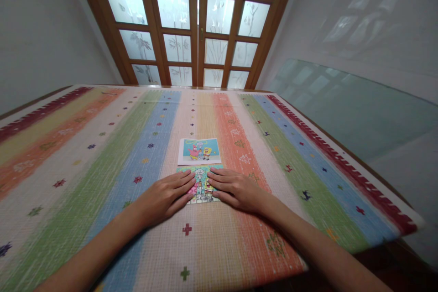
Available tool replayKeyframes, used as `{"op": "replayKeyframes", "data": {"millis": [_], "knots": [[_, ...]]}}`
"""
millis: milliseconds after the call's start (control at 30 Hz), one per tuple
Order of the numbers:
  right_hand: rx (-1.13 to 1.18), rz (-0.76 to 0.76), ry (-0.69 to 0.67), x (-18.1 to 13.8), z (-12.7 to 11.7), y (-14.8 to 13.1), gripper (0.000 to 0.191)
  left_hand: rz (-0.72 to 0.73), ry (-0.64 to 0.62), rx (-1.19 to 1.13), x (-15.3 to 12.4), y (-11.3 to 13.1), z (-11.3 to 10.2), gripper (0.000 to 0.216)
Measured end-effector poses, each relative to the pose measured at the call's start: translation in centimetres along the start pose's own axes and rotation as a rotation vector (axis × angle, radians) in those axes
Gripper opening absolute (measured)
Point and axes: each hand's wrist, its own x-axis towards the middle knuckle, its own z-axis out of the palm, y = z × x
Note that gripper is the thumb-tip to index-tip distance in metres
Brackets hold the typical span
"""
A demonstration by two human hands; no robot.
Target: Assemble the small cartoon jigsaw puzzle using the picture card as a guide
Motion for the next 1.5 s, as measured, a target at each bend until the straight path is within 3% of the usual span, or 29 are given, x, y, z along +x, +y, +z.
{"op": "replayKeyframes", "data": {"millis": [267, 633, 967, 1267, 1500], "knots": [[0.0, 0.01, 0.007, 0.0, 0.0, 0.0, 0.04, -0.033, -0.026, 0.014, -1.4, -1.3, -0.3, 0.044], [0.052, 0.055, -0.02, -1.7, -1.0, 1.3, 0.046, -0.121, -0.055, -0.045, -3.0, -3.2, -2.4, 0.061], [0.048, 0.079, -0.017, -2.0, -0.9, 1.7, 0.052, -0.116, -0.048, -0.027, -2.8, -3.2, -2.2, 0.054], [0.094, 0.125, 0.027, -2.1, -0.6, 1.7, 0.055, -0.112, 0.0, -0.022, -2.8, -3.5, -1.8, 0.051], [0.146, 0.242, 0.077, -1.8, -1.4, 0.9, 0.065, -0.099, 0.14, -0.022, -2.4, -2.8, -1.9, 0.044]]}}
